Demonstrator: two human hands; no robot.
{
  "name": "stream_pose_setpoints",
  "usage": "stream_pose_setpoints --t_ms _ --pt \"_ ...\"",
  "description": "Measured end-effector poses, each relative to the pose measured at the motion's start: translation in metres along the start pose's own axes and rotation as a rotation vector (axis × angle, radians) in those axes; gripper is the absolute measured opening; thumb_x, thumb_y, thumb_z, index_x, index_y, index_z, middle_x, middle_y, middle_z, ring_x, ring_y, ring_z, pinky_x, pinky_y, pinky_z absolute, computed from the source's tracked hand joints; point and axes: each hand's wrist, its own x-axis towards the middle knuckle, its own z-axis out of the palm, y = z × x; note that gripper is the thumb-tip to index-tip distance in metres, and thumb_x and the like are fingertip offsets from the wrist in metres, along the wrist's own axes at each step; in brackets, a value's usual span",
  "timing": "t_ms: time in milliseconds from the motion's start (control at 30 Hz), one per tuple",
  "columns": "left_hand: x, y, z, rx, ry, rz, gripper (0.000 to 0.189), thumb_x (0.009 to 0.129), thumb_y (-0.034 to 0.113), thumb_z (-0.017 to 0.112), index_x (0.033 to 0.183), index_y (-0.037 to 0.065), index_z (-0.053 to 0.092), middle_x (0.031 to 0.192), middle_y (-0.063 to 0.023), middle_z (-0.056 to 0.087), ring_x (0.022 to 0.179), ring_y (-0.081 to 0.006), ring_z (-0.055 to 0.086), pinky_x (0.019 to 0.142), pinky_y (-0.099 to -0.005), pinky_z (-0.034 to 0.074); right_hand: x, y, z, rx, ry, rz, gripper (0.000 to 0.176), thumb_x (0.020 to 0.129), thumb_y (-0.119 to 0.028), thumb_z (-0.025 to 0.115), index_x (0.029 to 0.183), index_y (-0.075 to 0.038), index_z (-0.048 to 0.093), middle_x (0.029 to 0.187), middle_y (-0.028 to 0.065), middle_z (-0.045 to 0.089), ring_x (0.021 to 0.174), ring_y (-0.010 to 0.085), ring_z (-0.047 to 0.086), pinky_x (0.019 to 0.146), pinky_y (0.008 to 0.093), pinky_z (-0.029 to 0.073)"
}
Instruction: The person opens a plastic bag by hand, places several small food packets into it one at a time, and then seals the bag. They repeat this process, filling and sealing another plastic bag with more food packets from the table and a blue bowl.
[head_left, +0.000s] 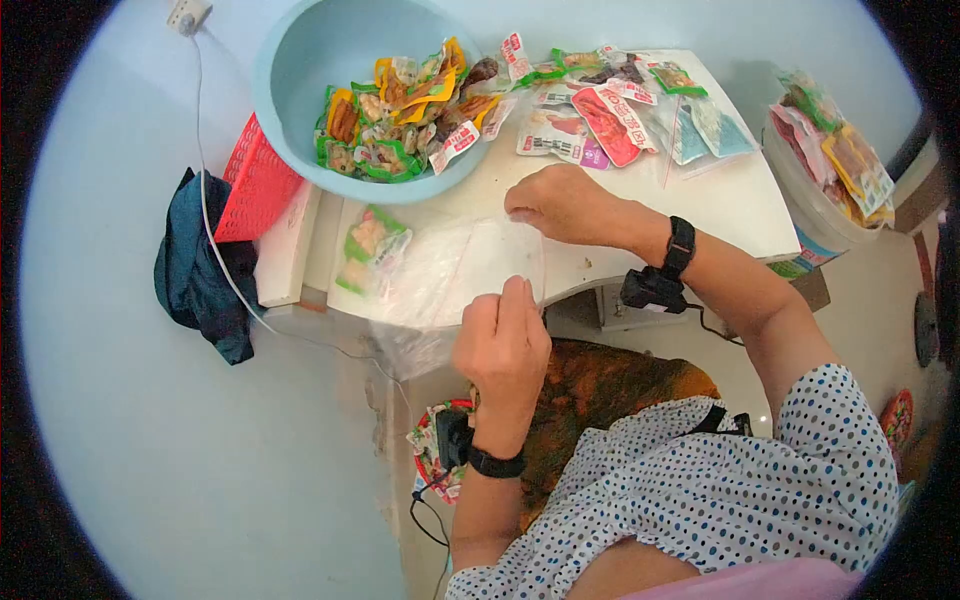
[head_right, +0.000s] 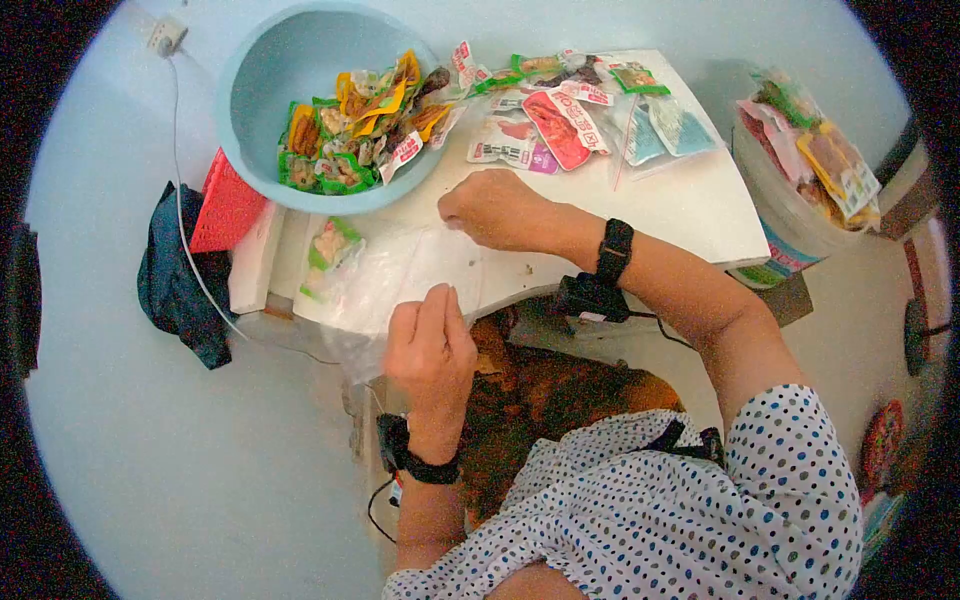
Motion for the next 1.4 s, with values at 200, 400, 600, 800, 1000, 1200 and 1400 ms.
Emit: stream_pose_setpoints --t_ms 200,400,600,800,1000,1200,1400 --pt "-0.004 -0.008 0.033 -0.156 -0.012 -0.101 0.005 0.081 0.003 0.068 0.085 0.005 0.066 0.068 -0.0102 0.054 0.057 -0.0283 0.055 0.050 -0.0373 0.045 0.021 0.022 -0.017 0.063 0.095 -0.001 0.020 0.078 -0.005 0.062 0.097 -0.004 0.068 0.082 0.0147 0.068 0.077 0.0275 0.068 0.071 0.0378 0.053" --pt "-0.008 -0.007 0.038 -0.206 -0.037 -0.180 0.006 0.082 0.004 0.067 0.087 0.005 0.066 0.069 -0.0116 0.056 0.058 -0.0299 0.058 0.050 -0.0377 0.046 0.081 0.036 -0.041 0.807 0.210 0.518 0.032 0.090 -0.025 0.063 0.099 0.006 0.064 0.090 0.0138 0.068 0.064 0.0179 0.068 0.053 0.0295 0.053" --pt "-0.013 -0.007 0.042 -0.235 -0.084 -0.248 0.012 0.083 0.004 0.065 0.095 0.004 0.066 0.072 -0.0130 0.058 0.060 -0.0304 0.059 0.052 -0.0390 0.046 0.127 0.053 -0.029 1.014 0.264 0.677 0.044 0.089 -0.037 0.066 0.099 0.006 0.061 0.080 0.0106 0.065 0.056 0.0157 0.062 0.047 0.0277 0.047" --pt "-0.012 -0.009 0.047 -0.296 -0.052 -0.262 0.010 0.083 0.003 0.066 0.093 0.003 0.067 0.070 -0.0135 0.058 0.058 -0.0292 0.057 0.051 -0.0373 0.046 0.158 0.056 -0.022 1.158 0.267 0.827 0.031 0.087 -0.028 0.071 0.089 0.001 0.061 0.071 0.0064 0.060 0.053 0.0136 0.058 0.042 0.0230 0.043" --pt "0.002 -0.015 0.049 -0.264 0.024 -0.246 0.008 0.082 0.002 0.067 0.089 0.001 0.067 0.067 -0.0129 0.057 0.056 -0.0277 0.056 0.051 -0.0354 0.044 0.152 0.059 -0.018 1.194 0.339 0.717 0.023 0.085 -0.017 0.070 0.091 0.003 0.061 0.074 0.0079 0.061 0.059 0.0143 0.063 0.046 0.0236 0.050" --pt "0.008 -0.022 0.060 -0.285 0.110 -0.214 0.008 0.082 0.000 0.067 0.090 0.001 0.067 0.068 -0.0130 0.057 0.058 -0.0281 0.057 0.051 -0.0360 0.045 0.087 0.056 -0.045 1.184 0.551 0.376 0.016 0.088 -0.015 0.063 0.091 0.001 0.062 0.085 0.0061 0.062 0.076 0.0125 0.065 0.058 0.0234 0.053" --pt "-0.002 -0.019 0.087 -0.265 0.080 -0.166 0.007 0.083 0.002 0.066 0.090 0.001 0.067 0.069 -0.0132 0.058 0.060 -0.0293 0.058 0.053 -0.0366 0.046 0.008 0.069 -0.104 0.709 0.524 0.289 0.013 0.087 -0.015 0.064 0.087 -0.002 0.061 0.073 0.0022 0.061 0.074 0.0094 0.062 0.064 0.0258 0.053"
